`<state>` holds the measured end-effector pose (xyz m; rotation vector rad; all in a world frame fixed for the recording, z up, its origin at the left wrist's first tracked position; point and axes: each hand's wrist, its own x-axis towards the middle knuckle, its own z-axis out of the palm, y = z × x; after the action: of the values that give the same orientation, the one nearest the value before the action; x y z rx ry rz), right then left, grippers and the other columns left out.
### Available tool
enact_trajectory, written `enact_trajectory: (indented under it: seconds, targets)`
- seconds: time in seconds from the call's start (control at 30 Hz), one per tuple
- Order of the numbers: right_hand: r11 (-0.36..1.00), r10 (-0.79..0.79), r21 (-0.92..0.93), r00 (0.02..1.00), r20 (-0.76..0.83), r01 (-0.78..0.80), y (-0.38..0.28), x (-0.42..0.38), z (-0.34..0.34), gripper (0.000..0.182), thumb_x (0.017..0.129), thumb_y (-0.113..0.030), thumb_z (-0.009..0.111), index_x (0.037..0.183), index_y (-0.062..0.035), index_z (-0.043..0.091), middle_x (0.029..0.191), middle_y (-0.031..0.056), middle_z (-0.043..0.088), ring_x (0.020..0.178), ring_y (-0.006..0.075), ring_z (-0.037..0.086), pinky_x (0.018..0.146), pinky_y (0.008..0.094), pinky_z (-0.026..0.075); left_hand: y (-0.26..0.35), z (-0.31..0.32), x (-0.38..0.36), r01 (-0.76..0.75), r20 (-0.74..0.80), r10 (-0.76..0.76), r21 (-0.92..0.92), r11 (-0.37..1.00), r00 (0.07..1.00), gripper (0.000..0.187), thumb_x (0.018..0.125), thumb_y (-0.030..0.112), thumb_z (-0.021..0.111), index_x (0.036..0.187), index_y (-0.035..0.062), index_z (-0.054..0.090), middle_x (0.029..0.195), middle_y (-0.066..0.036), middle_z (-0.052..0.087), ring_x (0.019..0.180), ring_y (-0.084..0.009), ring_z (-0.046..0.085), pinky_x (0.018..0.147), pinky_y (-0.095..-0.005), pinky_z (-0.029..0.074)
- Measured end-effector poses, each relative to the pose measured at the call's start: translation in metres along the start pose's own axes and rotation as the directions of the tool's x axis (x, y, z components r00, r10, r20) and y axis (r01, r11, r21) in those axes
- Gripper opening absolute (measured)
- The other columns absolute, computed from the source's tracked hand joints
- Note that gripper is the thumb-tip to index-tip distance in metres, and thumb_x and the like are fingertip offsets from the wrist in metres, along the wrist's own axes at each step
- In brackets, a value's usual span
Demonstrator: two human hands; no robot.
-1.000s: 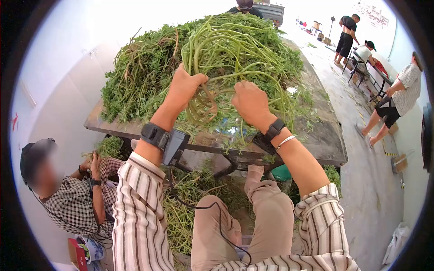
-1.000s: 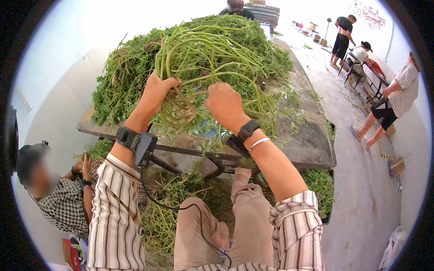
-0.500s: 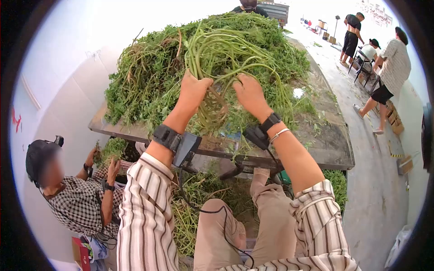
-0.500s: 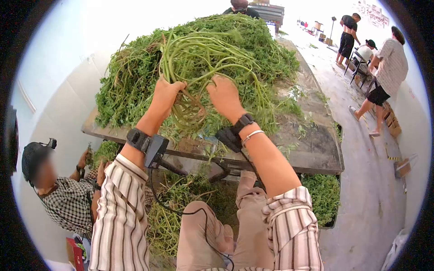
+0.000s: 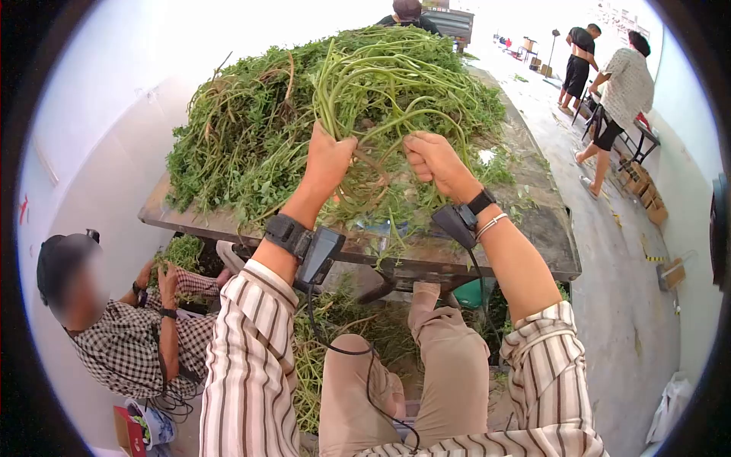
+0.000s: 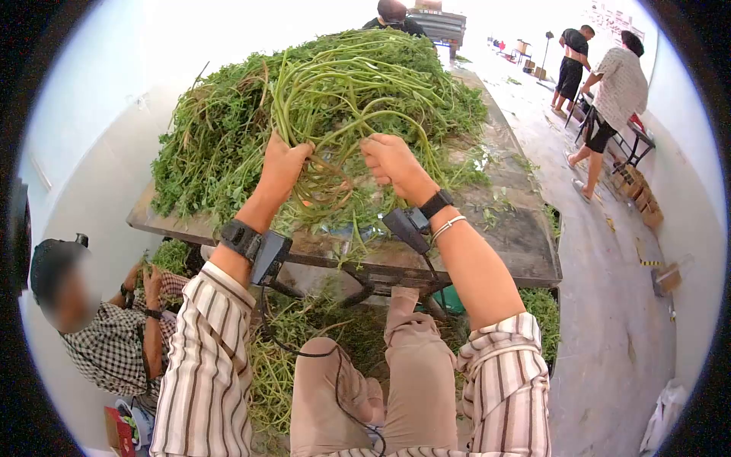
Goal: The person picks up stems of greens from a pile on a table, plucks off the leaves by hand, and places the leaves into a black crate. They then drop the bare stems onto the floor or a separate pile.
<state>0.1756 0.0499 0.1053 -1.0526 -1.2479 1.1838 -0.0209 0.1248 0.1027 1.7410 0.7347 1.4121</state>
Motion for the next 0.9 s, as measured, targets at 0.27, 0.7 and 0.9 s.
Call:
enact_trajectory:
  seconds: [0.27,0.7,0.9]
  targets:
    - [0.991,-0.047,-0.132,0.98,-0.191,0.021,0.002,0.005,-0.004,0.025,0.092,-0.026,0.053,0.072,-0.0139,0.044,0.056,-0.0089,0.034,0.044,0.0027,0.027,0.038,0.0212,0.02,0.01,0.017,-0.008,0.083,-0.009,-0.083,-0.012,0.996,0.996,0.037,0.076,0.004,0.057,0.11,-0.0031,0.043,0.092,-0.013,0.055,0.079,-0.02,0.054,0.069,-0.0332,0.046]
    - [0.776,-0.396,-0.62,0.854,-0.338,0.114,0.028,0.035,-0.033,0.036,0.086,-0.029,0.049,0.075,0.0036,0.059,0.077,0.0231,0.059,0.076,0.041,0.053,0.068,0.0442,0.042,-0.026,0.039,-0.006,-0.029,-0.046,0.032,0.074,0.997,0.998,0.055,0.077,0.005,0.055,0.123,-0.0128,0.032,0.102,-0.026,0.055,0.09,-0.0317,0.057,0.079,-0.0364,0.045]
    - [0.476,-0.505,-0.875,0.84,-0.197,0.081,0.044,0.048,-0.05,0.031,0.089,-0.024,0.047,0.081,0.0027,0.061,0.086,0.023,0.061,0.084,0.0417,0.056,0.075,0.0466,0.045,-0.013,0.043,-0.012,0.004,0.011,-0.005,0.032,0.999,1.0,0.055,0.079,0.004,0.054,0.125,-0.0145,0.029,0.107,-0.027,0.054,0.094,-0.0315,0.056,0.082,-0.0361,0.044]
